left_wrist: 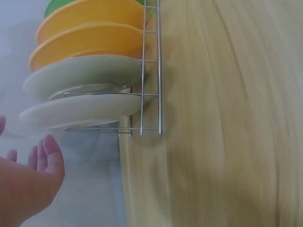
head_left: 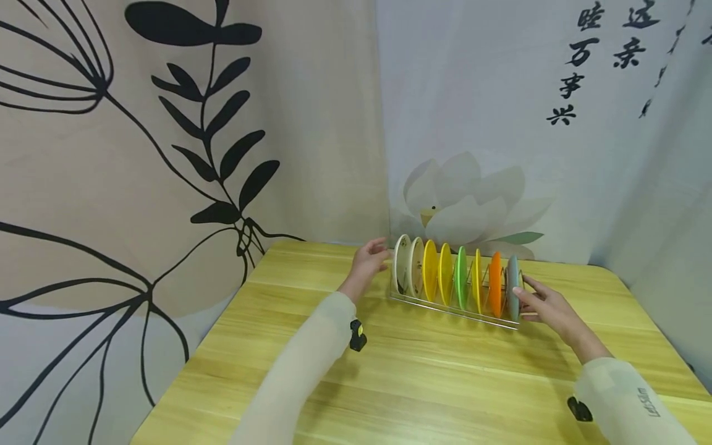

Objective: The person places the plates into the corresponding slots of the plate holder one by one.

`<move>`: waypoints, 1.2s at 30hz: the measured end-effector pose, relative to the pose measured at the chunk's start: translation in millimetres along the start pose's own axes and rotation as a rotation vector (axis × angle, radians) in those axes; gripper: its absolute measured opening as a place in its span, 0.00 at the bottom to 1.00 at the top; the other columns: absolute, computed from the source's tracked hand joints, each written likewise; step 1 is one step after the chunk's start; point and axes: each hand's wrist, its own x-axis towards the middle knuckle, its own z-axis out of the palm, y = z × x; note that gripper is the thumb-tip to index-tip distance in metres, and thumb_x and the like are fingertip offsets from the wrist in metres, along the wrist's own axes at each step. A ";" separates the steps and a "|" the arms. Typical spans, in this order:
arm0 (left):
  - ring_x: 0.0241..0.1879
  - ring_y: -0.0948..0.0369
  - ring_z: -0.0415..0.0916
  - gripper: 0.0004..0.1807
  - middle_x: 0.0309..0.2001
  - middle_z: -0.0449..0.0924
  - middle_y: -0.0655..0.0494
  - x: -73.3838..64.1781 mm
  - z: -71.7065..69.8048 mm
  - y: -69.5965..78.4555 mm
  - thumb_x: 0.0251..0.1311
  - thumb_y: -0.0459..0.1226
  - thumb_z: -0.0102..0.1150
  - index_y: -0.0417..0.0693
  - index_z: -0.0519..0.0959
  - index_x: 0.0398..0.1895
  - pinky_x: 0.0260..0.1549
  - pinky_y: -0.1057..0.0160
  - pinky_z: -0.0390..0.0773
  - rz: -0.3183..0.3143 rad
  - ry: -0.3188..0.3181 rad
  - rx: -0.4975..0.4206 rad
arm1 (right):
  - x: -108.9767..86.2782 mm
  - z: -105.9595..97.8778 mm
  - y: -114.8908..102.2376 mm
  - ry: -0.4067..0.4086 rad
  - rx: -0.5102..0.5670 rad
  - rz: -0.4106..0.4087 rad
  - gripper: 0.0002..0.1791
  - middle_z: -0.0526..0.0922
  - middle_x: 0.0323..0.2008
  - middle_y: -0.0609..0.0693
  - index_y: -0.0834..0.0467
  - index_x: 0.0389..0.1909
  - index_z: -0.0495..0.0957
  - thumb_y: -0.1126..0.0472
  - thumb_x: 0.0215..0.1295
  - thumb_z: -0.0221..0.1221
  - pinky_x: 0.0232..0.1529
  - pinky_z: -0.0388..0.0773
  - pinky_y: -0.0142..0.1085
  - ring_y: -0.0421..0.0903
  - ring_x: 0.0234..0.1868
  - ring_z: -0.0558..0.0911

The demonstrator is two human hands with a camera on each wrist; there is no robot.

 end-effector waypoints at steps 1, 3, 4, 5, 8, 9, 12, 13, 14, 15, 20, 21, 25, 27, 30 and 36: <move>0.53 0.52 0.74 0.28 0.62 0.70 0.40 -1.6 -1.5 0.2 0.61 0.30 0.62 0.45 0.73 0.66 0.55 0.49 0.77 0.002 -0.002 0.000 | -0.9 0.4 -0.6 -0.001 0.003 0.000 0.45 0.68 0.60 0.75 0.62 0.79 0.38 0.39 0.76 0.45 0.50 0.81 0.48 0.64 0.55 0.77; 0.53 0.52 0.74 0.28 0.61 0.70 0.41 -4.8 -4.9 -0.6 0.61 0.31 0.62 0.46 0.72 0.67 0.55 0.49 0.77 0.007 -0.004 -0.015 | -2.3 1.5 -1.5 -0.005 0.010 -0.002 0.46 0.68 0.61 0.75 0.62 0.79 0.38 0.40 0.76 0.46 0.50 0.81 0.48 0.64 0.55 0.77; 0.53 0.51 0.74 0.28 0.61 0.70 0.42 -7.0 -6.8 -1.0 0.62 0.31 0.62 0.46 0.72 0.67 0.56 0.49 0.76 0.010 -0.005 -0.019 | -2.8 2.3 -1.8 -0.006 0.012 -0.003 0.46 0.68 0.61 0.75 0.62 0.79 0.38 0.40 0.76 0.46 0.50 0.81 0.48 0.64 0.55 0.77; 0.54 0.50 0.74 0.28 0.60 0.70 0.42 -9.4 -8.6 -1.3 0.63 0.31 0.62 0.46 0.71 0.68 0.57 0.48 0.76 0.013 -0.009 -0.030 | -3.2 3.2 -2.0 -0.005 0.011 -0.004 0.46 0.68 0.60 0.75 0.63 0.78 0.38 0.40 0.76 0.46 0.50 0.81 0.48 0.64 0.55 0.77; 0.56 0.48 0.73 0.28 0.60 0.70 0.42 -15.9 -13.1 -4.8 0.65 0.32 0.61 0.46 0.70 0.69 0.59 0.46 0.73 0.001 -0.020 -0.055 | -3.4 5.8 -1.2 0.003 0.016 -0.002 0.46 0.70 0.59 0.74 0.63 0.78 0.38 0.40 0.76 0.47 0.50 0.81 0.49 0.63 0.54 0.78; 0.57 0.47 0.72 0.28 0.61 0.70 0.42 -18.0 -14.2 -6.3 0.65 0.33 0.61 0.46 0.69 0.69 0.59 0.45 0.72 -0.006 -0.023 -0.058 | -3.6 6.7 -0.7 0.006 0.017 -0.004 0.46 0.71 0.58 0.73 0.63 0.78 0.38 0.41 0.76 0.47 0.50 0.81 0.49 0.62 0.54 0.79; 0.59 0.47 0.71 0.29 0.62 0.68 0.42 -25.1 -16.4 -12.0 0.66 0.35 0.61 0.45 0.68 0.70 0.59 0.46 0.73 -0.027 -0.033 -0.039 | -4.3 9.4 0.5 0.020 0.020 0.000 0.46 0.72 0.58 0.72 0.63 0.78 0.38 0.41 0.76 0.47 0.50 0.81 0.49 0.62 0.54 0.79; 0.59 0.47 0.71 0.29 0.62 0.68 0.41 -27.7 -16.4 -13.7 0.66 0.36 0.61 0.45 0.68 0.70 0.58 0.47 0.74 -0.031 -0.033 -0.036 | -4.8 10.5 0.5 0.021 0.020 -0.004 0.46 0.72 0.58 0.72 0.64 0.78 0.38 0.41 0.76 0.47 0.50 0.81 0.49 0.62 0.54 0.79; 0.59 0.47 0.71 0.29 0.62 0.68 0.42 -29.7 -16.6 -16.0 0.66 0.36 0.61 0.45 0.68 0.70 0.58 0.47 0.74 -0.037 -0.033 -0.036 | -5.5 11.8 0.1 0.023 0.016 -0.006 0.46 0.72 0.58 0.72 0.64 0.78 0.38 0.41 0.76 0.47 0.50 0.81 0.49 0.62 0.54 0.79; 0.59 0.47 0.70 0.30 0.61 0.69 0.43 -32.1 -16.4 -18.0 0.66 0.36 0.62 0.44 0.67 0.70 0.58 0.48 0.75 -0.042 -0.031 -0.035 | -6.4 13.2 -0.8 0.026 0.013 -0.009 0.46 0.73 0.58 0.72 0.64 0.78 0.37 0.41 0.76 0.47 0.50 0.81 0.49 0.63 0.54 0.79; 0.57 0.45 0.71 0.32 0.56 0.71 0.46 -43.0 -12.1 -27.7 0.66 0.36 0.61 0.42 0.64 0.71 0.55 0.49 0.76 -0.077 -0.050 -0.034 | -12.8 20.4 -6.6 0.031 -0.005 -0.019 0.47 0.73 0.58 0.72 0.65 0.78 0.38 0.41 0.75 0.48 0.49 0.82 0.48 0.64 0.54 0.79; 0.55 0.47 0.73 0.32 0.56 0.72 0.46 -45.0 -10.3 -29.4 0.66 0.37 0.62 0.41 0.64 0.71 0.53 0.51 0.77 -0.082 -0.055 -0.028 | -14.1 21.6 -7.5 0.032 -0.004 -0.019 0.47 0.73 0.57 0.72 0.66 0.78 0.37 0.41 0.75 0.49 0.49 0.82 0.49 0.64 0.54 0.79; 0.51 0.51 0.73 0.34 0.55 0.71 0.46 -54.7 -3.7 -34.1 0.65 0.39 0.63 0.39 0.64 0.71 0.51 0.53 0.78 -0.089 -0.073 -0.023 | -17.0 27.2 -9.9 0.028 0.012 -0.023 0.48 0.75 0.56 0.71 0.66 0.77 0.37 0.42 0.75 0.50 0.48 0.82 0.50 0.64 0.55 0.79; 0.51 0.53 0.73 0.34 0.55 0.72 0.45 -59.7 1.5 -35.9 0.64 0.39 0.64 0.39 0.65 0.70 0.54 0.49 0.76 -0.084 -0.065 -0.041 | -19.0 30.4 -12.3 0.024 0.027 -0.026 0.48 0.75 0.56 0.71 0.66 0.77 0.36 0.43 0.75 0.50 0.49 0.81 0.50 0.64 0.55 0.78; 0.54 0.48 0.73 0.32 0.56 0.72 0.45 -66.1 8.8 -36.2 0.64 0.38 0.63 0.38 0.66 0.69 0.54 0.49 0.76 -0.082 -0.071 -0.056 | -22.7 34.8 -14.8 0.018 0.029 -0.040 0.48 0.75 0.56 0.71 0.67 0.77 0.36 0.44 0.75 0.51 0.49 0.81 0.50 0.66 0.57 0.77; 0.54 0.49 0.73 0.31 0.53 0.73 0.48 -75.0 21.1 -35.6 0.64 0.39 0.64 0.38 0.68 0.68 0.53 0.50 0.77 -0.084 -0.121 -0.057 | -32.2 39.1 -18.1 0.075 -0.077 -0.056 0.45 0.78 0.52 0.68 0.69 0.76 0.44 0.44 0.75 0.52 0.45 0.83 0.46 0.64 0.52 0.80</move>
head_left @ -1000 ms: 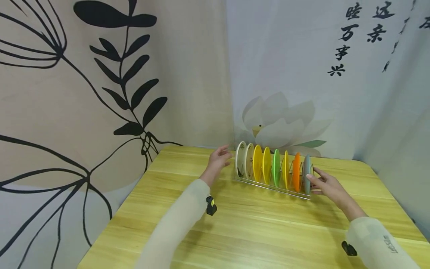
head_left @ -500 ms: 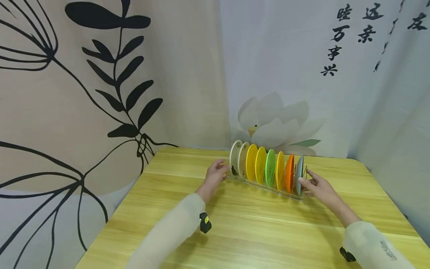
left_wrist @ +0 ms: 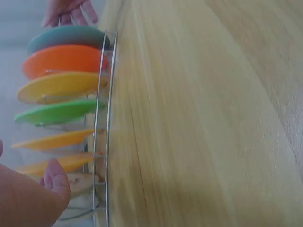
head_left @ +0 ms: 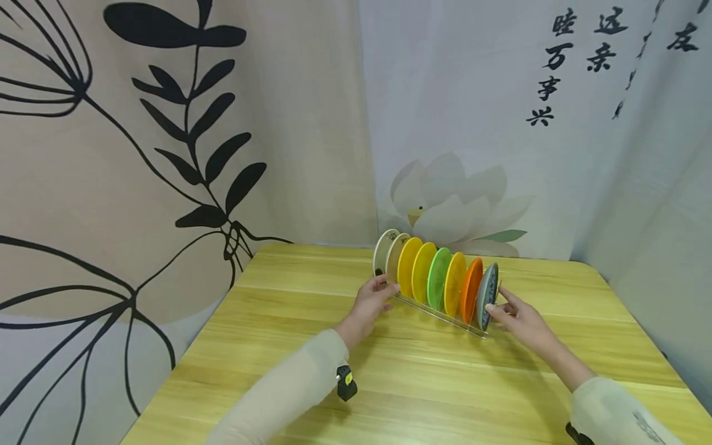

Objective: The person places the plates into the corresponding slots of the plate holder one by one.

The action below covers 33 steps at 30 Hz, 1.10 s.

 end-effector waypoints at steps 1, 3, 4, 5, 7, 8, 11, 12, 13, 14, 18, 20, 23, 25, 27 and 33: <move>0.54 0.49 0.73 0.32 0.53 0.73 0.48 -1.4 1.1 0.1 0.63 0.39 0.65 0.39 0.68 0.68 0.53 0.50 0.77 -0.002 -0.007 -0.001 | -0.8 0.1 -0.5 0.023 -0.031 0.002 0.45 0.78 0.52 0.66 0.69 0.76 0.47 0.43 0.74 0.52 0.43 0.83 0.44 0.62 0.51 0.81; 0.54 0.49 0.73 0.32 0.53 0.72 0.48 -4.0 2.5 0.5 0.63 0.40 0.65 0.39 0.67 0.68 0.55 0.48 0.76 -0.005 -0.023 -0.006 | -0.8 -1.4 -0.7 0.066 -0.086 0.002 0.43 0.78 0.53 0.66 0.69 0.75 0.51 0.42 0.74 0.51 0.42 0.82 0.44 0.62 0.51 0.80; 0.55 0.48 0.73 0.32 0.53 0.72 0.48 -5.5 2.6 0.9 0.63 0.40 0.65 0.40 0.67 0.68 0.56 0.48 0.76 -0.009 -0.028 -0.008 | -0.1 -2.6 -0.7 0.087 -0.107 0.000 0.43 0.76 0.54 0.67 0.69 0.75 0.53 0.41 0.74 0.51 0.43 0.82 0.46 0.63 0.52 0.79; 0.55 0.48 0.72 0.33 0.53 0.72 0.48 -7.1 2.4 1.4 0.63 0.41 0.65 0.40 0.67 0.68 0.56 0.48 0.75 -0.008 -0.034 -0.005 | 1.2 -4.4 -0.2 0.100 -0.118 -0.001 0.43 0.74 0.57 0.68 0.69 0.74 0.53 0.41 0.74 0.51 0.45 0.82 0.48 0.65 0.54 0.78; 0.55 0.49 0.72 0.33 0.54 0.71 0.48 -9.8 1.7 2.3 0.63 0.41 0.65 0.40 0.67 0.68 0.56 0.48 0.75 -0.005 -0.045 0.004 | 4.9 -8.6 2.2 0.102 -0.121 -0.006 0.44 0.66 0.64 0.71 0.69 0.75 0.51 0.41 0.75 0.50 0.51 0.78 0.56 0.69 0.60 0.72; 0.54 0.50 0.73 0.33 0.53 0.71 0.48 -10.9 1.3 2.8 0.63 0.42 0.65 0.40 0.67 0.68 0.56 0.48 0.75 -0.006 -0.049 0.006 | 7.3 -11.0 3.6 0.092 -0.114 -0.007 0.45 0.61 0.68 0.72 0.69 0.75 0.49 0.40 0.75 0.49 0.55 0.75 0.59 0.70 0.64 0.68; 0.51 0.55 0.73 0.33 0.52 0.71 0.50 -13.2 0.2 4.0 0.63 0.42 0.64 0.41 0.67 0.68 0.55 0.50 0.76 -0.010 -0.054 0.013 | 14.8 -16.7 8.7 0.033 -0.088 -0.005 0.47 0.48 0.73 0.73 0.70 0.76 0.42 0.40 0.75 0.48 0.61 0.64 0.66 0.73 0.69 0.57; 0.50 0.56 0.73 0.32 0.51 0.71 0.50 -13.7 0.1 4.2 0.63 0.42 0.64 0.41 0.67 0.68 0.55 0.51 0.76 -0.012 -0.054 0.012 | 17.1 -18.0 10.1 0.013 -0.080 -0.001 0.48 0.46 0.74 0.72 0.70 0.76 0.41 0.40 0.75 0.48 0.63 0.61 0.66 0.73 0.70 0.55; 0.49 0.57 0.73 0.32 0.51 0.71 0.51 -14.3 0.0 4.6 0.63 0.43 0.64 0.41 0.67 0.68 0.54 0.52 0.77 -0.016 -0.053 0.012 | 19.1 -19.0 11.4 -0.005 -0.073 0.001 0.48 0.46 0.74 0.72 0.69 0.76 0.41 0.40 0.75 0.48 0.64 0.59 0.67 0.73 0.70 0.54; 0.49 0.57 0.74 0.32 0.50 0.72 0.51 -14.8 0.0 4.5 0.64 0.43 0.64 0.41 0.67 0.68 0.54 0.52 0.77 -0.016 -0.052 0.012 | 20.6 -19.8 12.3 -0.021 -0.068 -0.001 0.47 0.47 0.74 0.73 0.69 0.76 0.41 0.40 0.75 0.48 0.64 0.58 0.67 0.73 0.70 0.54; 0.49 0.55 0.74 0.33 0.49 0.73 0.50 -17.9 0.1 3.7 0.64 0.42 0.64 0.39 0.66 0.68 0.52 0.52 0.78 -0.009 -0.050 0.021 | 23.3 -20.7 13.9 -0.054 -0.059 -0.014 0.45 0.53 0.72 0.74 0.70 0.76 0.43 0.41 0.76 0.46 0.64 0.59 0.66 0.72 0.70 0.56; 0.50 0.54 0.74 0.33 0.49 0.73 0.50 -18.7 1.0 2.0 0.64 0.41 0.64 0.39 0.66 0.68 0.53 0.51 0.78 -0.007 -0.056 0.025 | 21.7 -20.9 14.1 -0.060 -0.056 -0.017 0.45 0.53 0.72 0.74 0.69 0.76 0.43 0.42 0.77 0.47 0.64 0.60 0.66 0.72 0.70 0.57; 0.53 0.51 0.73 0.33 0.52 0.73 0.49 -20.2 1.3 0.1 0.63 0.41 0.64 0.38 0.66 0.69 0.55 0.49 0.76 -0.009 -0.071 0.020 | 18.7 -20.1 13.9 -0.065 -0.052 -0.021 0.44 0.53 0.72 0.74 0.69 0.77 0.43 0.43 0.76 0.48 0.63 0.59 0.67 0.72 0.70 0.56; 0.55 0.51 0.72 0.34 0.54 0.72 0.49 -20.9 1.2 -0.9 0.63 0.41 0.65 0.38 0.66 0.69 0.56 0.48 0.75 -0.016 -0.077 0.012 | 16.3 -18.6 13.2 -0.072 -0.050 -0.026 0.44 0.54 0.72 0.73 0.68 0.77 0.44 0.43 0.76 0.48 0.63 0.60 0.67 0.72 0.70 0.57; 0.56 0.51 0.71 0.35 0.55 0.72 0.48 -21.8 1.1 -1.8 0.62 0.41 0.66 0.37 0.65 0.69 0.56 0.48 0.75 -0.018 -0.073 0.009 | 13.7 -16.1 12.2 -0.077 -0.051 -0.036 0.43 0.55 0.72 0.72 0.67 0.77 0.45 0.43 0.76 0.49 0.62 0.62 0.67 0.72 0.70 0.58; 0.53 0.53 0.72 0.36 0.56 0.72 0.46 -23.4 0.5 -6.7 0.60 0.40 0.68 0.37 0.66 0.69 0.56 0.47 0.75 -0.030 -0.035 0.021 | 4.0 -5.6 4.5 -0.094 -0.029 -0.088 0.42 0.57 0.71 0.71 0.67 0.77 0.46 0.47 0.76 0.51 0.61 0.67 0.63 0.71 0.69 0.60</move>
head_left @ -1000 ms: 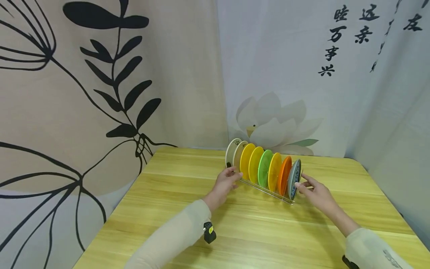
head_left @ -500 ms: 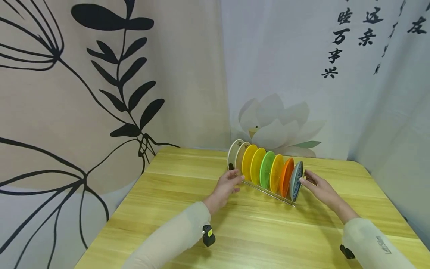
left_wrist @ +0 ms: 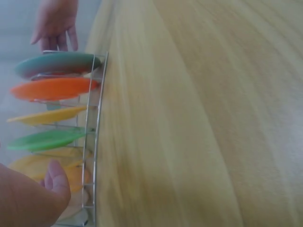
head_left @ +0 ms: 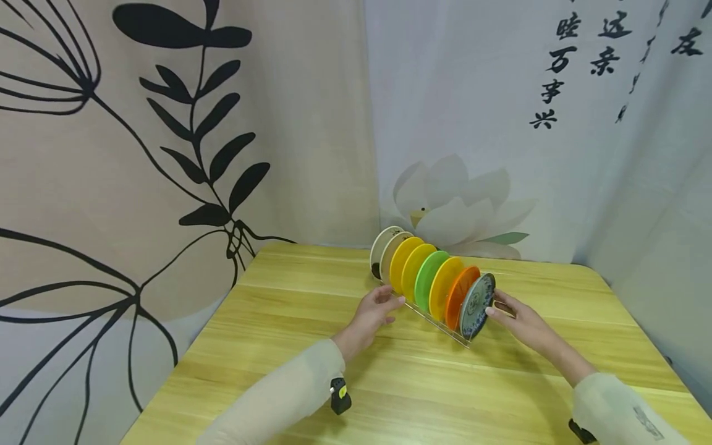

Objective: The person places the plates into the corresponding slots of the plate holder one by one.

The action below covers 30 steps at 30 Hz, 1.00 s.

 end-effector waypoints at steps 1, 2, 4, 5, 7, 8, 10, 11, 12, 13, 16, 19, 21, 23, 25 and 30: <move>0.53 0.53 0.72 0.36 0.56 0.72 0.45 -0.5 -0.7 -1.0 0.60 0.40 0.68 0.37 0.66 0.69 0.55 0.47 0.76 -0.003 0.004 0.002 | -1.4 2.4 -1.9 -0.007 0.012 -0.010 0.42 0.57 0.71 0.72 0.67 0.77 0.46 0.47 0.76 0.51 0.61 0.67 0.62 0.71 0.69 0.60; 0.53 0.53 0.72 0.37 0.56 0.71 0.44 -1.0 -1.3 -1.9 0.59 0.40 0.69 0.37 0.66 0.69 0.55 0.47 0.76 -0.008 0.010 0.004 | -2.9 4.9 -3.5 -0.014 0.024 -0.014 0.42 0.57 0.71 0.71 0.67 0.77 0.45 0.48 0.76 0.52 0.61 0.67 0.62 0.71 0.69 0.60; 0.53 0.53 0.71 0.36 0.57 0.71 0.43 -3.0 -2.6 -3.6 0.59 0.39 0.69 0.38 0.67 0.68 0.54 0.47 0.76 -0.017 0.020 0.014 | -6.0 10.2 -6.8 -0.025 0.045 -0.018 0.42 0.56 0.72 0.70 0.66 0.77 0.45 0.48 0.76 0.52 0.61 0.68 0.61 0.70 0.69 0.60; 0.53 0.52 0.71 0.36 0.58 0.70 0.42 -4.2 -2.9 -4.4 0.59 0.39 0.69 0.39 0.67 0.68 0.54 0.47 0.76 -0.020 0.021 0.015 | -7.3 12.9 -8.6 -0.027 0.052 -0.019 0.43 0.56 0.72 0.70 0.66 0.77 0.45 0.48 0.75 0.53 0.61 0.68 0.61 0.70 0.69 0.60; 0.53 0.52 0.71 0.35 0.60 0.69 0.41 -6.1 -3.3 -6.2 0.59 0.40 0.70 0.40 0.68 0.67 0.54 0.48 0.77 -0.032 0.024 0.024 | -10.1 18.5 -13.0 -0.030 0.060 -0.016 0.43 0.56 0.72 0.70 0.67 0.77 0.45 0.48 0.75 0.54 0.61 0.69 0.61 0.70 0.69 0.60; 0.54 0.52 0.71 0.35 0.61 0.68 0.40 -7.4 -3.2 -7.0 0.58 0.40 0.70 0.41 0.68 0.67 0.54 0.48 0.77 -0.034 0.024 0.030 | -11.5 21.5 -15.4 -0.028 0.061 -0.012 0.43 0.57 0.72 0.70 0.67 0.77 0.45 0.48 0.75 0.54 0.61 0.68 0.61 0.70 0.69 0.60; 0.54 0.52 0.72 0.35 0.62 0.67 0.38 -9.2 -2.2 -9.7 0.58 0.40 0.70 0.41 0.69 0.67 0.53 0.48 0.77 -0.037 0.020 0.036 | -13.9 28.0 -20.4 -0.026 0.052 -0.004 0.44 0.57 0.72 0.71 0.67 0.77 0.45 0.48 0.74 0.55 0.62 0.67 0.60 0.70 0.70 0.60; 0.54 0.52 0.72 0.35 0.63 0.66 0.38 -10.4 -1.3 -10.9 0.58 0.40 0.70 0.41 0.68 0.67 0.53 0.48 0.78 -0.040 0.019 0.037 | -15.1 31.3 -23.1 -0.027 0.050 -0.006 0.44 0.57 0.72 0.71 0.68 0.76 0.45 0.49 0.74 0.55 0.63 0.66 0.60 0.70 0.70 0.60; 0.53 0.52 0.73 0.36 0.64 0.66 0.37 -11.9 -0.4 -12.1 0.58 0.40 0.70 0.41 0.68 0.68 0.52 0.48 0.78 -0.039 0.016 0.039 | -16.2 34.6 -25.9 -0.029 0.049 -0.008 0.44 0.57 0.72 0.71 0.69 0.76 0.46 0.49 0.74 0.55 0.64 0.64 0.60 0.70 0.70 0.60; 0.53 0.51 0.73 0.36 0.64 0.66 0.37 -13.9 0.9 -12.8 0.58 0.40 0.70 0.40 0.67 0.68 0.53 0.47 0.78 -0.036 0.014 0.042 | -17.5 37.7 -28.6 -0.032 0.046 -0.014 0.44 0.57 0.72 0.71 0.69 0.76 0.46 0.49 0.74 0.55 0.65 0.63 0.60 0.69 0.70 0.59; 0.54 0.49 0.73 0.37 0.65 0.64 0.35 -18.8 3.5 -16.8 0.58 0.39 0.70 0.38 0.66 0.69 0.55 0.44 0.76 -0.031 0.003 0.032 | -20.0 47.1 -36.3 -0.053 0.060 -0.031 0.44 0.56 0.72 0.71 0.70 0.76 0.47 0.49 0.74 0.55 0.67 0.59 0.59 0.68 0.71 0.58; 0.55 0.48 0.74 0.37 0.65 0.64 0.35 -22.2 3.2 -19.9 0.58 0.39 0.70 0.38 0.66 0.69 0.55 0.44 0.76 -0.035 0.003 0.040 | -21.8 55.1 -44.6 -0.088 0.080 -0.048 0.43 0.55 0.72 0.71 0.70 0.76 0.46 0.49 0.74 0.55 0.68 0.57 0.59 0.68 0.72 0.57; 0.53 0.49 0.74 0.37 0.64 0.65 0.37 -23.2 1.3 -21.6 0.58 0.41 0.70 0.39 0.66 0.69 0.55 0.45 0.77 -0.045 0.008 0.046 | -22.3 59.6 -49.6 -0.115 0.103 -0.052 0.43 0.54 0.73 0.70 0.69 0.76 0.46 0.49 0.74 0.55 0.68 0.56 0.59 0.67 0.72 0.56; 0.52 0.50 0.75 0.37 0.64 0.66 0.38 -24.2 -0.8 -22.0 0.59 0.42 0.70 0.40 0.66 0.69 0.54 0.47 0.78 -0.052 0.018 0.056 | -22.7 64.1 -53.8 -0.130 0.114 -0.061 0.43 0.54 0.73 0.69 0.69 0.76 0.46 0.50 0.74 0.55 0.68 0.57 0.59 0.66 0.72 0.56; 0.52 0.51 0.75 0.37 0.63 0.67 0.40 -25.1 -3.1 -21.6 0.59 0.43 0.69 0.41 0.66 0.69 0.53 0.47 0.78 -0.057 0.025 0.054 | -22.9 68.3 -57.3 -0.143 0.129 -0.065 0.43 0.54 0.74 0.69 0.68 0.76 0.46 0.50 0.74 0.56 0.68 0.56 0.59 0.66 0.72 0.56; 0.51 0.52 0.74 0.35 0.61 0.70 0.43 -27.2 -10.0 -19.6 0.60 0.44 0.68 0.42 0.67 0.68 0.51 0.48 0.78 -0.058 0.032 0.057 | -23.0 78.9 -63.8 -0.170 0.154 -0.085 0.42 0.55 0.74 0.67 0.68 0.76 0.48 0.50 0.73 0.56 0.68 0.57 0.59 0.65 0.72 0.58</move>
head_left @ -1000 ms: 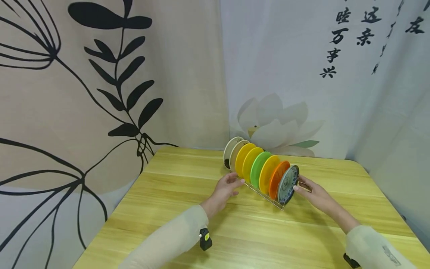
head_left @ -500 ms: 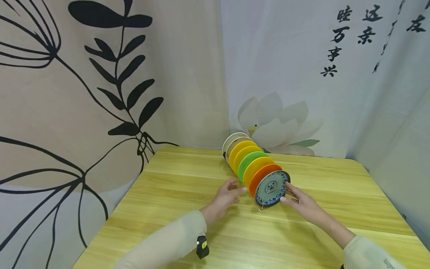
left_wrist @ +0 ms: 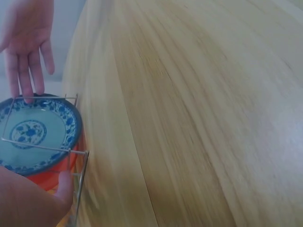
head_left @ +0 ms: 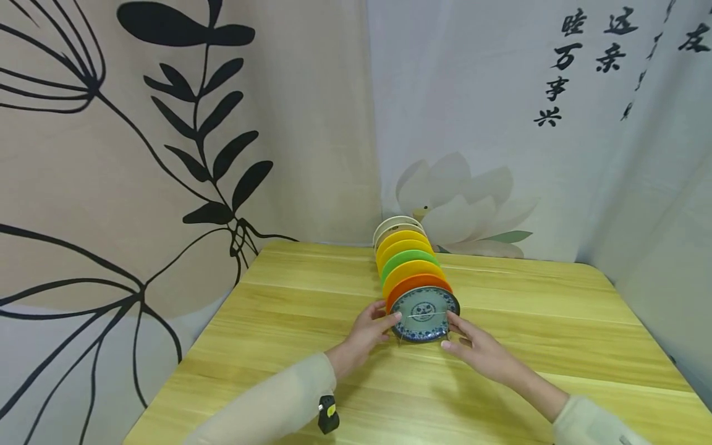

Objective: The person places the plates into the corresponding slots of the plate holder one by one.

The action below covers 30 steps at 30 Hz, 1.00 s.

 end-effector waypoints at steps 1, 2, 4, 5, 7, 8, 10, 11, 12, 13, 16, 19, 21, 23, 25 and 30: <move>0.51 0.53 0.74 0.35 0.61 0.71 0.44 -0.1 -1.5 0.2 0.60 0.44 0.68 0.42 0.67 0.68 0.51 0.48 0.78 -0.001 0.002 0.004 | 0.5 2.2 -0.9 -0.006 0.001 -0.004 0.42 0.55 0.74 0.67 0.68 0.76 0.48 0.50 0.73 0.56 0.68 0.57 0.59 0.64 0.72 0.58; 0.51 0.53 0.74 0.35 0.61 0.71 0.44 -0.2 -3.0 0.4 0.60 0.44 0.68 0.43 0.67 0.68 0.51 0.48 0.78 -0.003 0.006 0.005 | 0.9 4.4 -1.9 -0.011 0.007 -0.007 0.42 0.55 0.74 0.67 0.68 0.76 0.48 0.51 0.73 0.56 0.68 0.57 0.59 0.65 0.72 0.59; 0.51 0.53 0.74 0.36 0.62 0.71 0.44 -0.3 -5.9 1.1 0.60 0.45 0.69 0.44 0.67 0.69 0.51 0.49 0.78 -0.012 0.017 0.006 | 1.7 8.3 -3.8 -0.018 0.010 -0.013 0.42 0.55 0.74 0.67 0.68 0.76 0.49 0.50 0.73 0.56 0.68 0.58 0.58 0.65 0.72 0.59; 0.51 0.53 0.74 0.36 0.62 0.70 0.44 -0.2 -7.3 1.3 0.60 0.45 0.69 0.44 0.67 0.69 0.51 0.49 0.78 -0.013 0.022 0.007 | 2.0 10.2 -4.7 -0.021 0.006 -0.014 0.42 0.55 0.74 0.67 0.68 0.76 0.49 0.50 0.73 0.56 0.68 0.59 0.58 0.65 0.71 0.60; 0.51 0.52 0.74 0.37 0.63 0.70 0.43 0.3 -10.1 1.1 0.60 0.44 0.69 0.43 0.66 0.70 0.51 0.50 0.78 -0.009 0.029 0.009 | 2.6 13.6 -6.3 -0.030 -0.004 -0.021 0.42 0.55 0.74 0.66 0.68 0.76 0.49 0.49 0.73 0.57 0.68 0.60 0.58 0.65 0.71 0.61; 0.51 0.52 0.75 0.38 0.64 0.69 0.42 0.5 -11.5 1.2 0.60 0.43 0.69 0.42 0.65 0.70 0.50 0.50 0.78 -0.006 0.032 0.004 | 2.9 15.3 -7.1 -0.035 -0.008 -0.026 0.42 0.55 0.74 0.67 0.68 0.76 0.49 0.49 0.73 0.56 0.68 0.60 0.58 0.65 0.71 0.61; 0.50 0.52 0.74 0.38 0.64 0.68 0.40 0.8 -14.3 1.3 0.60 0.42 0.69 0.41 0.64 0.70 0.49 0.50 0.79 0.003 0.035 0.002 | 3.5 18.3 -9.1 -0.047 -0.012 -0.037 0.42 0.55 0.74 0.67 0.68 0.76 0.50 0.50 0.73 0.56 0.67 0.61 0.58 0.65 0.70 0.61; 0.50 0.52 0.75 0.39 0.65 0.67 0.40 1.1 -15.8 1.1 0.59 0.42 0.69 0.40 0.64 0.71 0.49 0.50 0.79 0.007 0.033 -0.001 | 3.9 19.9 -9.9 -0.055 -0.012 -0.043 0.41 0.55 0.74 0.67 0.68 0.76 0.50 0.50 0.73 0.56 0.67 0.61 0.58 0.66 0.70 0.61; 0.50 0.52 0.75 0.39 0.65 0.67 0.39 1.2 -17.4 0.9 0.59 0.41 0.70 0.40 0.63 0.71 0.49 0.50 0.79 0.009 0.034 -0.005 | 4.3 21.2 -11.1 -0.064 -0.007 -0.049 0.41 0.54 0.74 0.67 0.68 0.76 0.50 0.51 0.74 0.56 0.67 0.60 0.59 0.66 0.70 0.61; 0.50 0.52 0.75 0.40 0.65 0.66 0.39 1.2 -19.1 0.8 0.59 0.41 0.70 0.39 0.63 0.71 0.49 0.50 0.79 0.012 0.034 -0.006 | 4.9 22.5 -12.1 -0.071 -0.002 -0.055 0.41 0.54 0.74 0.67 0.69 0.75 0.50 0.51 0.74 0.56 0.67 0.60 0.59 0.66 0.70 0.61; 0.50 0.52 0.75 0.41 0.66 0.66 0.40 1.5 -24.0 0.4 0.59 0.42 0.70 0.40 0.62 0.71 0.51 0.50 0.78 0.007 0.036 -0.012 | 6.5 25.3 -15.0 -0.089 0.012 -0.065 0.41 0.53 0.74 0.67 0.69 0.75 0.49 0.51 0.74 0.55 0.67 0.59 0.61 0.67 0.70 0.61; 0.50 0.53 0.74 0.40 0.65 0.66 0.40 1.6 -27.0 0.5 0.59 0.42 0.70 0.40 0.62 0.71 0.52 0.49 0.78 0.005 0.035 -0.008 | 7.5 26.7 -17.1 -0.099 0.021 -0.062 0.41 0.53 0.74 0.67 0.69 0.75 0.50 0.50 0.74 0.56 0.67 0.59 0.61 0.67 0.71 0.60; 0.49 0.53 0.74 0.40 0.65 0.66 0.39 1.3 -28.0 1.3 0.60 0.42 0.69 0.40 0.62 0.71 0.52 0.49 0.77 0.004 0.034 -0.008 | 8.0 27.0 -17.9 -0.103 0.029 -0.055 0.42 0.53 0.74 0.67 0.69 0.75 0.50 0.50 0.73 0.56 0.67 0.58 0.61 0.66 0.71 0.60; 0.49 0.53 0.74 0.40 0.65 0.66 0.39 0.9 -28.4 2.0 0.60 0.42 0.69 0.40 0.62 0.71 0.51 0.49 0.78 0.003 0.029 -0.005 | 8.3 27.0 -18.2 -0.101 0.025 -0.052 0.41 0.54 0.74 0.66 0.68 0.75 0.51 0.50 0.73 0.56 0.67 0.59 0.60 0.66 0.71 0.61; 0.50 0.53 0.74 0.39 0.65 0.66 0.40 0.2 -28.7 2.8 0.60 0.42 0.69 0.40 0.62 0.71 0.51 0.50 0.78 -0.002 0.027 -0.003 | 8.6 26.2 -18.0 -0.097 0.013 -0.065 0.40 0.57 0.73 0.67 0.69 0.75 0.52 0.51 0.73 0.56 0.67 0.60 0.60 0.66 0.70 0.62; 0.51 0.51 0.74 0.39 0.65 0.66 0.40 -1.1 -30.5 2.1 0.61 0.43 0.68 0.41 0.61 0.72 0.51 0.50 0.78 -0.005 0.007 -0.006 | 8.7 23.3 -17.6 -0.091 -0.015 -0.094 0.38 0.63 0.70 0.68 0.70 0.73 0.55 0.52 0.74 0.56 0.66 0.62 0.60 0.66 0.68 0.65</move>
